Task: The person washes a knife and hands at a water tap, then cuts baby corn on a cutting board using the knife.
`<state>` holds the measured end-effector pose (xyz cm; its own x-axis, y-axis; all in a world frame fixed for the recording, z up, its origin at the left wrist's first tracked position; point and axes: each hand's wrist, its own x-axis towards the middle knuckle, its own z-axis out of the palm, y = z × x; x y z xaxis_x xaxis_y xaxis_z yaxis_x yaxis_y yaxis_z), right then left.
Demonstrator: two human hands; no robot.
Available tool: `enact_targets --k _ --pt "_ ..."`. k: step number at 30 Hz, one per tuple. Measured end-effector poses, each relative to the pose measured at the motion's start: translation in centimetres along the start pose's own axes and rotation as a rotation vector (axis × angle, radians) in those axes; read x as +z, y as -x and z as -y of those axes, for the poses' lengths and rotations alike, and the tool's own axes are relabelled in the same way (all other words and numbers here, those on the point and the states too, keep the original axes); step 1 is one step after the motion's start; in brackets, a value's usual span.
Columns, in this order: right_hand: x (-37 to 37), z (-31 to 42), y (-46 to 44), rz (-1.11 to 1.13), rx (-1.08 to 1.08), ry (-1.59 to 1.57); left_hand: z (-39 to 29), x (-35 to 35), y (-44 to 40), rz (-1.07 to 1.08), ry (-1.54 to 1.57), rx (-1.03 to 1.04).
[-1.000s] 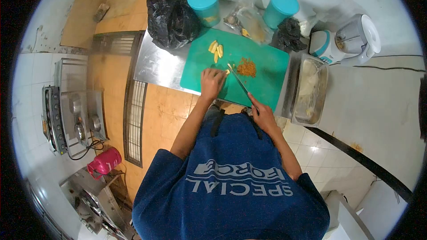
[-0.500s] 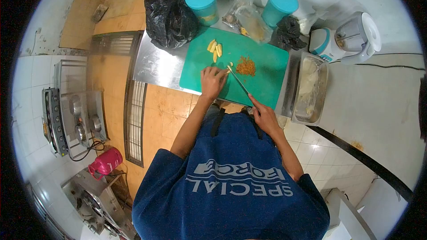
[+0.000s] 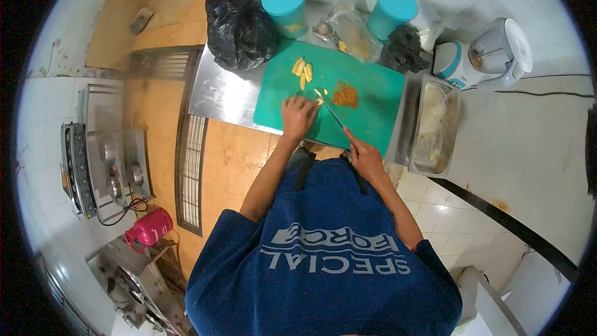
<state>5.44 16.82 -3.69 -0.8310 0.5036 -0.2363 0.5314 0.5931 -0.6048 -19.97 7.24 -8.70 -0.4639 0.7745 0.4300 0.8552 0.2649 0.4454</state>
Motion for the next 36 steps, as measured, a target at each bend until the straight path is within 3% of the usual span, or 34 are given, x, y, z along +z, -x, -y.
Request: enact_targets --k 5,8,13,28,36 --pt "0.3 -0.2 0.4 -0.102 -0.072 -0.037 -0.2 -0.2 0.0 -0.019 0.000 0.010" --pt "-0.7 0.4 0.7 -0.022 0.115 -0.105 -0.3 -0.1 0.1 -0.030 0.003 0.013" --pt "-0.4 -0.1 1.4 -0.080 -0.042 -0.175 -0.7 -0.1 -0.1 -0.045 -0.014 0.031" --pt "-1.4 0.3 1.6 0.045 0.010 -0.093 -0.4 0.0 0.0 -0.030 0.002 0.021" --pt "0.1 -0.1 0.9 -0.022 -0.046 -0.005 -0.3 -0.1 0.1 -0.037 0.012 0.004"
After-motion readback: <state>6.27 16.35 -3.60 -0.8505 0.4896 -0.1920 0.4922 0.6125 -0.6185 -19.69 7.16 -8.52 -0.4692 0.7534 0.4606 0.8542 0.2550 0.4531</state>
